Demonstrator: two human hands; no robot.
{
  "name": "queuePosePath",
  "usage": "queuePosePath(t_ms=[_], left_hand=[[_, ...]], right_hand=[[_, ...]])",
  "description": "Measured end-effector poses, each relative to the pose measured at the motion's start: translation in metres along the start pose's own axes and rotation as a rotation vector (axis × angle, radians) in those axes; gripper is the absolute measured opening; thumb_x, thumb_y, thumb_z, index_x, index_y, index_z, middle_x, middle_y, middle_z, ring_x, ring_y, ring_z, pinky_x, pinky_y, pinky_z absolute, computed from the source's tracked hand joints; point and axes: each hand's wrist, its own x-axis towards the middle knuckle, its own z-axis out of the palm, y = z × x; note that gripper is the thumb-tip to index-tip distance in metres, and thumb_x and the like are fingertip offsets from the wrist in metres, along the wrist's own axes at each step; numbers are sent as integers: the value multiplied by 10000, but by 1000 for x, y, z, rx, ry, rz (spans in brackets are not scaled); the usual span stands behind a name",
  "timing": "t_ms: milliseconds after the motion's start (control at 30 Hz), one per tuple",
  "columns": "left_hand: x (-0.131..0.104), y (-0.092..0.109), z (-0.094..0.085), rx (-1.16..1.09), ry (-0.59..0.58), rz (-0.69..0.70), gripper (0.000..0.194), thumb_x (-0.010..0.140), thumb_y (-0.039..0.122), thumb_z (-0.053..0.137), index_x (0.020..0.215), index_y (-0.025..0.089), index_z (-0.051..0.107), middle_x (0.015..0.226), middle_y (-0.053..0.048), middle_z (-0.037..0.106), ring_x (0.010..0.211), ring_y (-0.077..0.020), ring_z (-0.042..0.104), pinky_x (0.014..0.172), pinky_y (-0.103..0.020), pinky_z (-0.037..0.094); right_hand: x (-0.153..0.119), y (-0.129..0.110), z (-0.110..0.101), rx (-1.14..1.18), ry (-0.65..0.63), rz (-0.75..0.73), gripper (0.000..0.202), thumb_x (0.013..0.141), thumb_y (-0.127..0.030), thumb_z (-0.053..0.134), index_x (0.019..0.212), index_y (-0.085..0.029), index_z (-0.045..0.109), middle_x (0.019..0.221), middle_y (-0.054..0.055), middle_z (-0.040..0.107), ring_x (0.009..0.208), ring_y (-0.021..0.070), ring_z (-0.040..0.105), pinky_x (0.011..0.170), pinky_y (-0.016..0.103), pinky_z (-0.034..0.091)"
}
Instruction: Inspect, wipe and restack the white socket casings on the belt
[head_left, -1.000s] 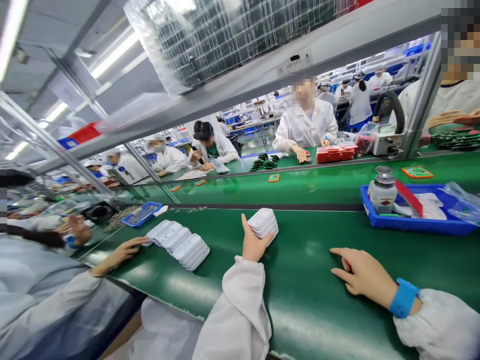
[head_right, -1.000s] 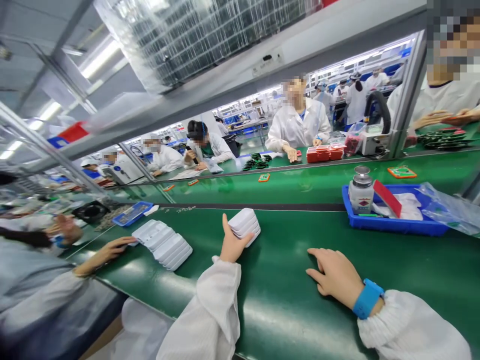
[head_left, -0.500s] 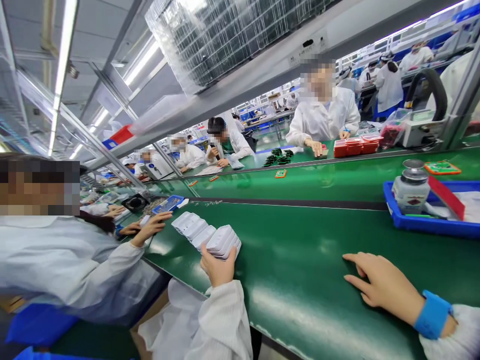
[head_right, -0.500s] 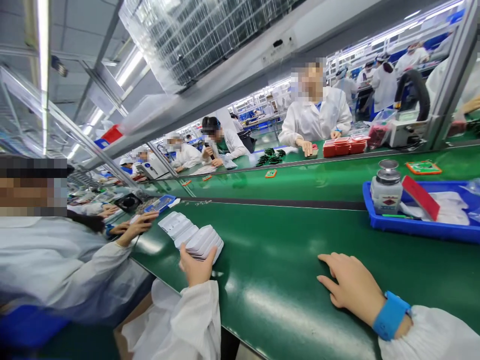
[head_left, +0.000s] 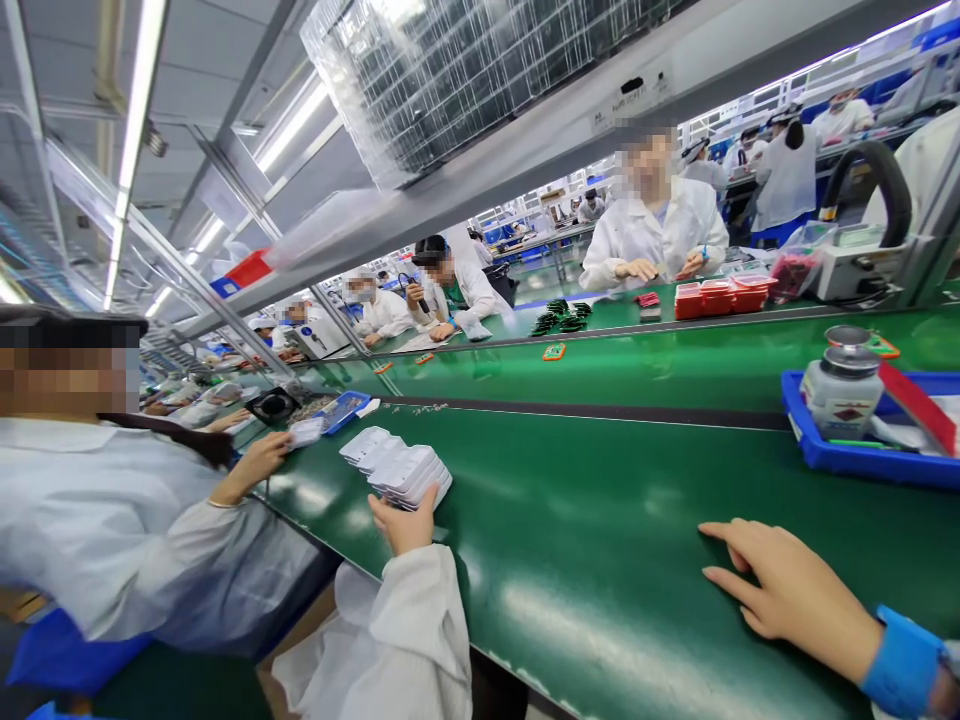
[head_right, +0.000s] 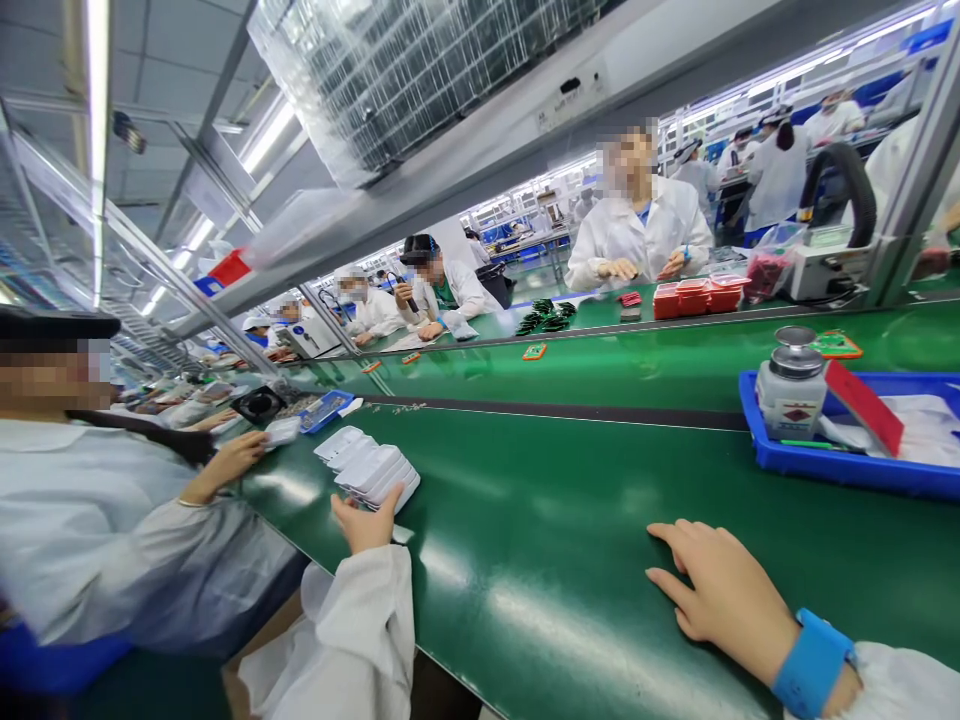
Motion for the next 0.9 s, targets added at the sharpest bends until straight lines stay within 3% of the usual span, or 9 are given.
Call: queuePosePath(t_ms=[100, 267, 633, 900], left_hand=[[15, 2, 4, 46, 64, -37, 1004, 643, 510, 707, 1396, 147, 153, 1308, -162, 428, 1286, -321, 329, 1077, -476, 263], [40, 5, 9, 118, 144, -122, 709, 803, 464, 582, 1369, 166, 277, 1318, -141, 413, 1246, -311, 366, 1016, -524, 312], [68, 10, 17, 148, 202, -263, 529, 862, 378, 540, 1323, 183, 370, 1331, -125, 406, 1135, -269, 478, 924, -484, 431], [79, 0, 23, 134, 197, -393, 395, 873, 323, 537, 1221, 151, 465, 1127, -95, 560, 965, -209, 578, 844, -423, 485]], right_hand=[[-1, 3, 3, 8, 16, -11, 311, 864, -355, 430, 1046, -158, 585, 646, 5, 453, 580, 197, 480, 562, 319, 366], [-3, 11, 9, 21, 24, -21, 316, 880, -405, 440, 1046, -176, 580, 638, -8, 451, 563, 186, 481, 553, 308, 372], [-9, 38, 28, 35, 30, -31, 392, 898, -484, 458, 1127, -179, 548, 596, -31, 440, 492, 152, 457, 498, 260, 367], [-8, 34, 20, 60, 30, -5, 420, 894, -508, 443, 1112, -172, 569, 562, -28, 444, 443, 150, 450, 433, 244, 356]])
